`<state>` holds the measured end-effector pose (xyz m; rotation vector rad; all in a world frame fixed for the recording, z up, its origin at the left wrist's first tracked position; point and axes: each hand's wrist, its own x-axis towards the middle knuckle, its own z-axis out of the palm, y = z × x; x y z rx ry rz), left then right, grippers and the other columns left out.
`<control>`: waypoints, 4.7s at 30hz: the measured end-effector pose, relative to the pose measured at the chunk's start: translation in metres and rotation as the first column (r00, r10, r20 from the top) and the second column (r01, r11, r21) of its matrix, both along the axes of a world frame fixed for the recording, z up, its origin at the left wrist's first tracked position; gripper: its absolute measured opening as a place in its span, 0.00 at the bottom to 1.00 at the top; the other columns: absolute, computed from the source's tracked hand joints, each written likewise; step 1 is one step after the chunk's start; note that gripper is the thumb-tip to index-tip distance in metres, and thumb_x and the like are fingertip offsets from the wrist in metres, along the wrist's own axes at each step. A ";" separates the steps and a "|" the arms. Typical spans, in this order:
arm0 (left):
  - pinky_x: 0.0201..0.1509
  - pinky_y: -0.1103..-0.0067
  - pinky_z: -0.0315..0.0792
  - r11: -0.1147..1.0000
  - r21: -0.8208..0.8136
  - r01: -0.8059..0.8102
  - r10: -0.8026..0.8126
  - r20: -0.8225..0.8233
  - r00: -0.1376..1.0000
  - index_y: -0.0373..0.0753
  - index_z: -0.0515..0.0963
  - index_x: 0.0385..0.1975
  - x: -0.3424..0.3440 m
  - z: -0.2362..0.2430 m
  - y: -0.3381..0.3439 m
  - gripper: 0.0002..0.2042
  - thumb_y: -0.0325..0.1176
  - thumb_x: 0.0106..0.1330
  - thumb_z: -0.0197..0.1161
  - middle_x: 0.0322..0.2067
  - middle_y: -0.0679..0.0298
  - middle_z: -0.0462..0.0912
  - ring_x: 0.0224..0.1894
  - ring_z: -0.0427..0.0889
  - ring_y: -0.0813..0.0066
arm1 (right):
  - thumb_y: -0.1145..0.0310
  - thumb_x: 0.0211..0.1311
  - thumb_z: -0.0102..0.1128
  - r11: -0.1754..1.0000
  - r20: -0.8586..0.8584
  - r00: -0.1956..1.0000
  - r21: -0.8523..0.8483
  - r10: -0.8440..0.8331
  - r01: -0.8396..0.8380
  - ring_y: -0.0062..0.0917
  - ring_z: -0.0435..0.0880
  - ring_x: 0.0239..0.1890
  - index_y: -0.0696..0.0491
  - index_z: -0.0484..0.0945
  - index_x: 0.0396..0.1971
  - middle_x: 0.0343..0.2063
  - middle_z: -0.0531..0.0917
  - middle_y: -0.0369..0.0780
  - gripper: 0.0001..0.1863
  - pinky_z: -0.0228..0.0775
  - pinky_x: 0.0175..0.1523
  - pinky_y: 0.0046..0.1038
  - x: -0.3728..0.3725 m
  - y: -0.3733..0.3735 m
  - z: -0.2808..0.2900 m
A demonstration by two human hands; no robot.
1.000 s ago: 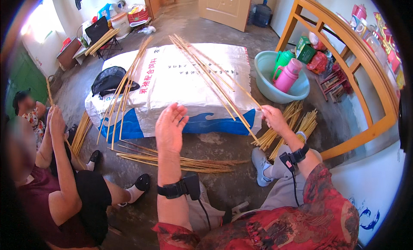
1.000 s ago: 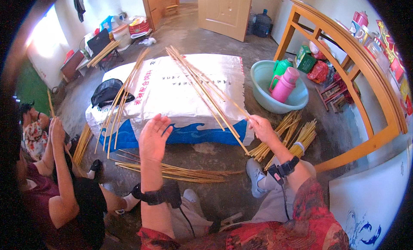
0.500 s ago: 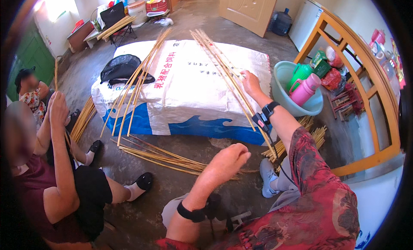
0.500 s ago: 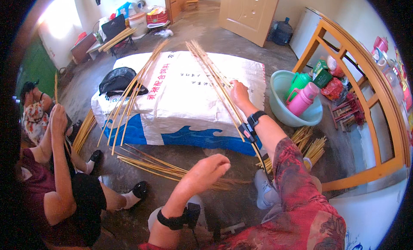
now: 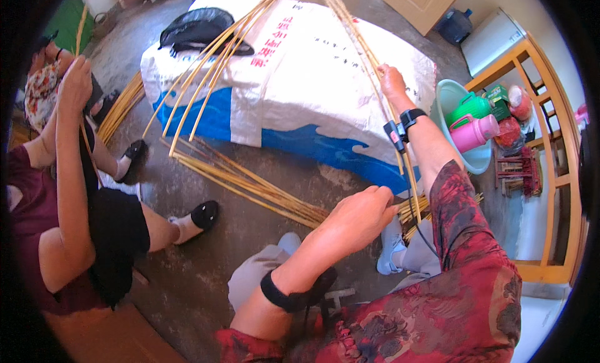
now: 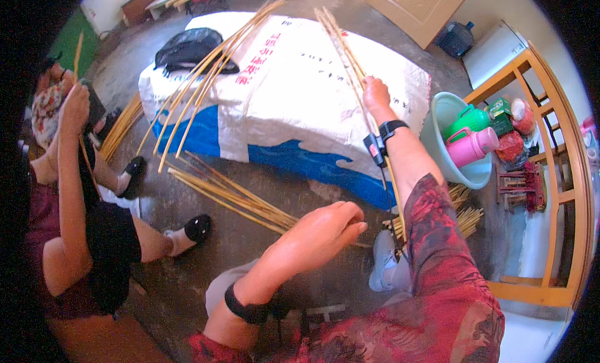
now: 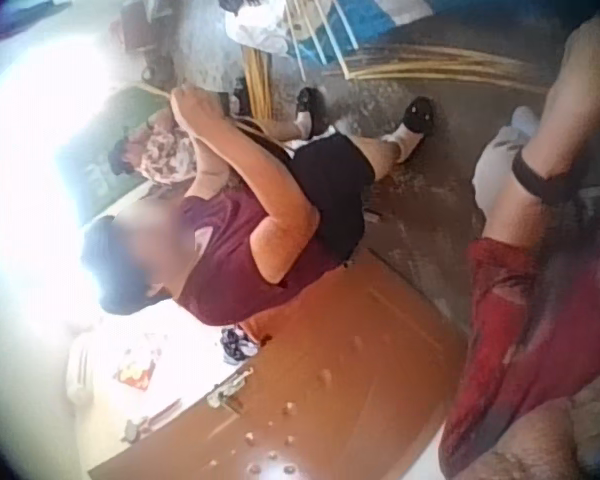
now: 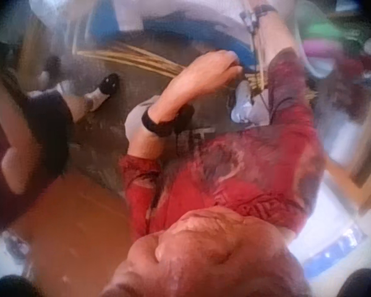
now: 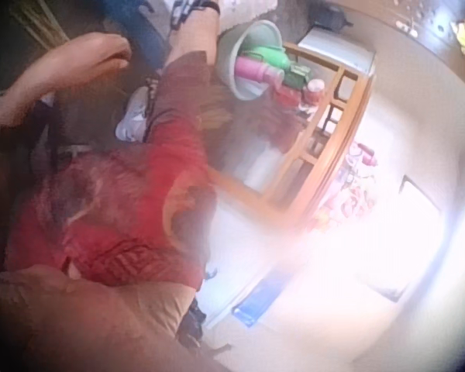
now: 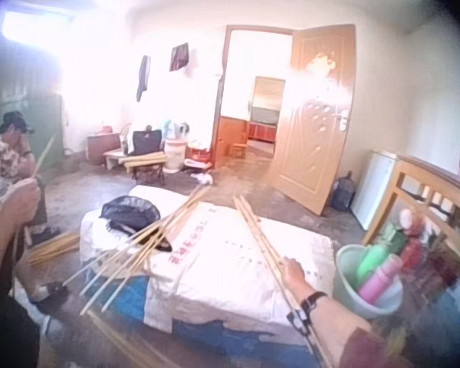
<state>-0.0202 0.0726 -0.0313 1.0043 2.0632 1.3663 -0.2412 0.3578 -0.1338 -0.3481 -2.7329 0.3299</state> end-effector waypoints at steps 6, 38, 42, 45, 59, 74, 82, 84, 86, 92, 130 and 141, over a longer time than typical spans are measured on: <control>0.38 0.70 0.67 0.991 0.096 -0.092 0.094 -0.023 0.995 0.31 0.71 0.29 -0.009 0.005 -0.007 0.10 0.34 0.58 0.52 0.28 0.50 0.74 0.34 0.74 0.55 | 0.73 0.51 0.42 0.993 0.045 0.999 0.116 0.013 -0.018 0.40 0.76 0.37 0.47 0.75 0.36 0.32 0.76 0.47 0.14 0.67 0.44 0.36 0.026 -0.013 0.021; 0.37 0.80 0.71 0.715 0.271 -0.645 0.437 0.547 0.714 0.32 0.71 0.37 -0.037 0.008 -0.086 0.11 0.32 0.64 0.45 0.30 0.60 0.76 0.31 0.76 0.75 | 0.69 0.49 0.47 0.957 0.767 0.572 -0.208 0.289 -0.204 0.41 0.75 0.40 0.55 0.71 0.35 0.35 0.76 0.49 0.12 0.68 0.42 0.38 0.251 -0.183 -0.204; 0.38 0.80 0.71 0.742 0.261 -0.618 0.420 0.539 0.731 0.32 0.71 0.37 -0.039 0.007 -0.081 0.11 0.33 0.64 0.46 0.30 0.61 0.76 0.31 0.76 0.75 | 0.69 0.47 0.51 0.962 0.666 0.695 -0.164 0.271 -0.218 0.40 0.75 0.39 0.55 0.71 0.35 0.34 0.76 0.47 0.12 0.68 0.41 0.38 0.255 -0.179 -0.222; 0.38 0.81 0.71 0.748 0.254 -0.613 0.423 0.530 0.735 0.33 0.71 0.37 -0.037 0.008 -0.082 0.11 0.33 0.64 0.46 0.30 0.61 0.76 0.31 0.76 0.75 | 0.69 0.45 0.53 0.959 0.740 0.610 -0.204 0.284 -0.198 0.39 0.76 0.38 0.55 0.71 0.34 0.33 0.77 0.46 0.13 0.68 0.41 0.38 0.253 -0.180 -0.225; 0.38 0.82 0.71 0.744 0.280 -0.607 0.419 0.513 0.749 0.33 0.72 0.37 -0.035 0.010 -0.082 0.11 0.32 0.64 0.46 0.30 0.61 0.76 0.31 0.76 0.76 | 0.70 0.47 0.48 0.967 0.418 0.875 -0.173 0.245 -0.188 0.42 0.74 0.35 0.52 0.74 0.32 0.30 0.76 0.48 0.11 0.66 0.40 0.39 0.246 -0.174 -0.212; 0.37 0.81 0.70 0.764 0.254 -0.593 0.409 0.519 0.750 0.32 0.72 0.37 -0.035 0.008 -0.076 0.11 0.32 0.64 0.46 0.30 0.61 0.76 0.31 0.76 0.76 | 0.74 0.45 0.48 0.827 0.598 0.591 -0.254 0.542 -0.502 0.39 0.78 0.33 0.59 0.73 0.27 0.29 0.77 0.49 0.08 0.70 0.35 0.37 0.280 -0.226 -0.226; 0.37 0.82 0.70 0.772 0.250 -0.584 0.406 0.512 0.757 0.33 0.72 0.37 -0.034 0.008 -0.075 0.11 0.32 0.64 0.46 0.30 0.62 0.76 0.31 0.76 0.77 | 0.75 0.42 0.48 0.865 0.679 0.553 -0.272 0.483 -0.422 0.39 0.78 0.31 0.59 0.75 0.23 0.29 0.78 0.49 0.07 0.71 0.31 0.37 0.290 -0.218 -0.233; 0.37 0.82 0.70 0.780 0.250 -0.574 0.400 0.505 0.765 0.33 0.72 0.37 -0.034 0.009 -0.073 0.11 0.32 0.64 0.46 0.30 0.62 0.76 0.31 0.76 0.77 | 0.74 0.43 0.48 0.876 0.641 0.601 -0.290 0.477 -0.385 0.40 0.78 0.31 0.59 0.74 0.23 0.29 0.78 0.50 0.08 0.70 0.32 0.38 0.295 -0.215 -0.235; 0.37 0.82 0.70 0.785 0.253 -0.566 0.397 0.496 0.772 0.33 0.72 0.37 -0.035 0.010 -0.071 0.11 0.32 0.64 0.46 0.30 0.62 0.76 0.31 0.76 0.77 | 0.73 0.44 0.47 0.884 0.602 0.647 -0.308 0.468 -0.352 0.41 0.78 0.30 0.60 0.74 0.23 0.28 0.78 0.50 0.08 0.70 0.32 0.38 0.295 -0.213 -0.233; 0.37 0.82 0.70 0.777 0.276 -0.566 0.379 0.514 0.770 0.33 0.72 0.37 -0.031 0.009 -0.069 0.11 0.32 0.64 0.46 0.30 0.62 0.76 0.31 0.76 0.77 | 0.69 0.47 0.47 0.819 0.530 0.650 -0.501 0.545 -0.279 0.44 0.76 0.33 0.55 0.75 0.27 0.30 0.77 0.48 0.10 0.68 0.36 0.42 0.279 -0.197 -0.207; 0.30 0.82 0.68 0.987 0.061 -0.147 0.140 0.101 0.985 0.31 0.71 0.29 -0.013 -0.010 -0.023 0.10 0.33 0.60 0.51 0.21 0.64 0.75 0.25 0.73 0.80 | 0.70 0.50 0.49 0.871 0.301 0.822 -0.073 0.484 -0.486 0.37 0.75 0.29 0.49 0.69 0.35 0.25 0.73 0.42 0.10 0.69 0.29 0.36 0.288 -0.118 0.029; 0.30 0.79 0.69 0.938 -0.082 0.336 -0.329 0.096 0.940 0.31 0.73 0.29 0.036 -0.024 0.029 0.14 0.38 0.59 0.50 0.22 0.61 0.77 0.25 0.75 0.74 | 0.67 0.47 0.54 0.897 0.368 0.866 0.153 0.338 -0.415 0.34 0.75 0.29 0.46 0.73 0.31 0.23 0.72 0.38 0.08 0.68 0.30 0.32 0.410 -0.023 0.206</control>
